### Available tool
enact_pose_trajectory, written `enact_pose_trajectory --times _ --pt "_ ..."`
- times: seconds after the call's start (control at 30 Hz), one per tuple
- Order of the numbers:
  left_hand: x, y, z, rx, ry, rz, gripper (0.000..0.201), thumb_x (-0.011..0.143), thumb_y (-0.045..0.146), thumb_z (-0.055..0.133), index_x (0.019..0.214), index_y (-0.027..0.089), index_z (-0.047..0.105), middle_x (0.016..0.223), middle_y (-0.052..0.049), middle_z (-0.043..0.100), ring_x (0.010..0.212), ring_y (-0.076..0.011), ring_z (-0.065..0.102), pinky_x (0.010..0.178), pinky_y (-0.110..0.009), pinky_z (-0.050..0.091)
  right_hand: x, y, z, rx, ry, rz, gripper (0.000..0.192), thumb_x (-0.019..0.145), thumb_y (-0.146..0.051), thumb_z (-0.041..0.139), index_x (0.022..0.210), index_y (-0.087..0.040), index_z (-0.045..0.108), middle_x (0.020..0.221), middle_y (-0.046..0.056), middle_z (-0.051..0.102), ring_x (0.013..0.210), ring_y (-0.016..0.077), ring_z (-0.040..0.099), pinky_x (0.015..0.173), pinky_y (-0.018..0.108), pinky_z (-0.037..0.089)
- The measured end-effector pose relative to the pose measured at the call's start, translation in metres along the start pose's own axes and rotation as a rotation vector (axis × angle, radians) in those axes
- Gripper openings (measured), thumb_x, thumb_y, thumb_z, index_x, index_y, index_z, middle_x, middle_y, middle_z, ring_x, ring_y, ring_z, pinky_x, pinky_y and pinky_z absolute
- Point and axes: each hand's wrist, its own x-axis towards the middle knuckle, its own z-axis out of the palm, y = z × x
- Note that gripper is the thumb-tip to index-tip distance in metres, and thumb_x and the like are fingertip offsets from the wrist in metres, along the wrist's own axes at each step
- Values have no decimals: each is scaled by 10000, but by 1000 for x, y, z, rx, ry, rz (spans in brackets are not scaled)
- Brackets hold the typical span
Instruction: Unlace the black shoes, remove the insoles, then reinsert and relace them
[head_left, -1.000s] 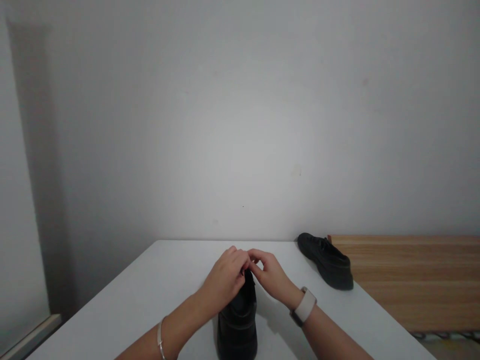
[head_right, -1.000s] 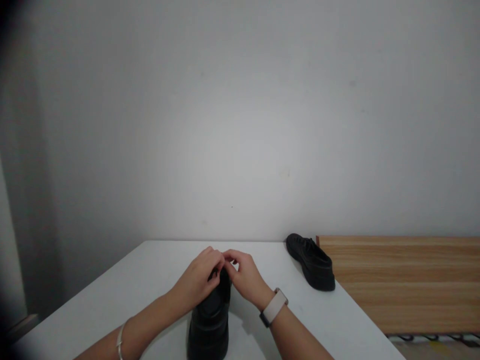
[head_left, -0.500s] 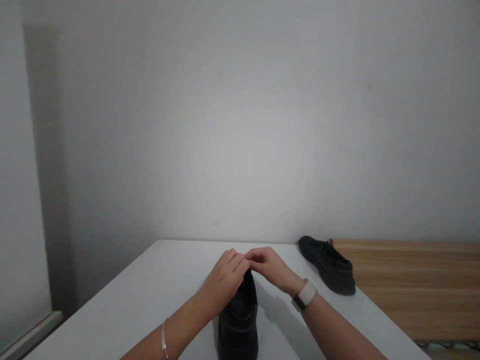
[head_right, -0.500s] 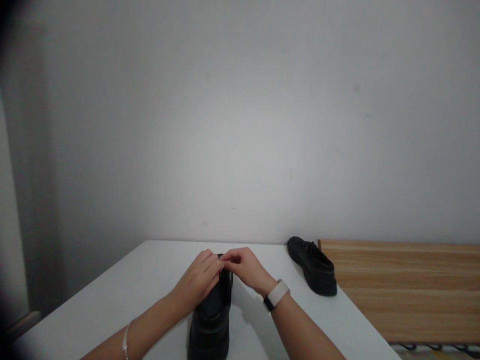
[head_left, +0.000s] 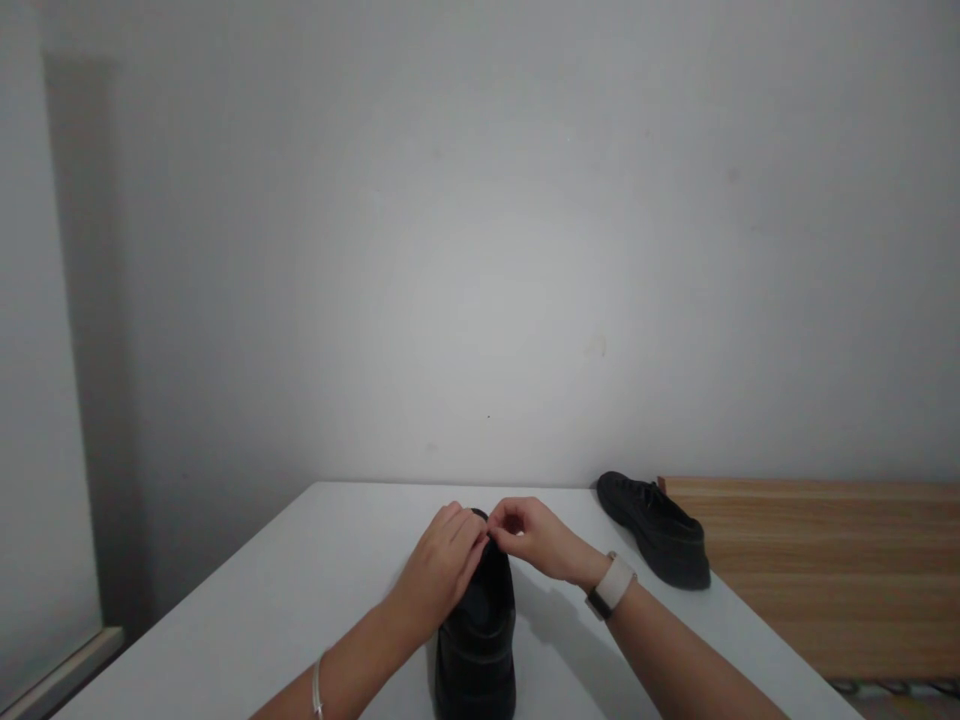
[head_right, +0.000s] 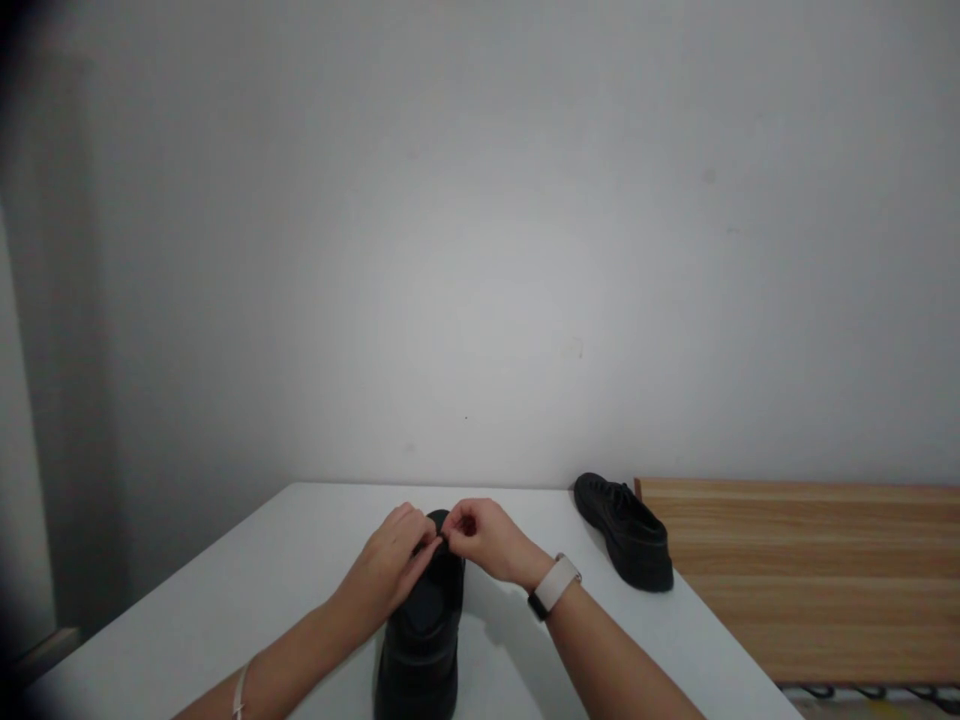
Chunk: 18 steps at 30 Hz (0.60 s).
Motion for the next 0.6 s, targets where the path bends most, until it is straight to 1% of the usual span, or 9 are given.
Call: enact_pose_trajectory --times 0.1,0.2,0.3,0.4,0.47,0.53,0.57,0.6 --pt "-6 5 -9 -123 -36 -92 127 865 132 436 757 198 450 754 -23 520 734 -174 472 655 -293 398 -1 -6 3 -130 66 -7 113 679 -84 528 719 -133 622 657 -1 602 606 107 482 578 224 391" --pt "-13 7 -14 -227 -79 -167 95 856 154 459 774 200 446 758 -15 518 730 -163 483 651 -282 401 -1 -6 5 -202 80 -19 144 645 -51 518 715 -138 609 669 -2 602 618 112 492 585 224 387" --pt "-15 7 -15 -297 -96 -222 92 848 173 478 766 201 446 755 -9 518 716 -155 490 639 -271 400 0 0 9 -244 99 -37 140 652 -52 520 719 -146 600 666 -6 591 624 117 494 587 226 380" --pt "-16 7 -18 -375 -101 -286 74 845 214 500 784 201 460 774 -14 533 719 -154 503 652 -270 415 -4 1 9 -270 148 -88 117 699 -71 520 733 -162 587 693 0 581 662 131 500 617 241 390" --pt "-19 5 -21 -422 -96 -316 74 858 265 495 828 203 468 810 -24 544 755 -161 512 695 -284 430 -15 -6 7 -275 214 -130 94 755 -109 520 787 -173 582 769 17 587 708 142 506 650 254 401" --pt "-26 0 -23 -437 -70 -361 115 872 322 477 871 208 465 842 -34 545 800 -172 516 737 -301 435 -31 -20 6 -256 264 -143 90 824 -186 509 885 -189 575 850 31 589 705 140 506 646 255 406" --pt "-30 -3 -23 -433 -51 -396 135 877 345 465 882 211 463 846 -34 543 812 -177 516 744 -306 436 -41 -28 8 -239 253 -132 114 853 -236 500 938 -203 569 871 31 595 676 133 506 626 251 405" --pt "-34 -8 -21 -426 -33 -436 151 879 364 455 881 213 460 837 -31 540 808 -178 516 739 -307 436 -50 -35 11 -233 201 -113 149 865 -290 503 982 -219 564 859 24 605 637 128 507 601 247 402"
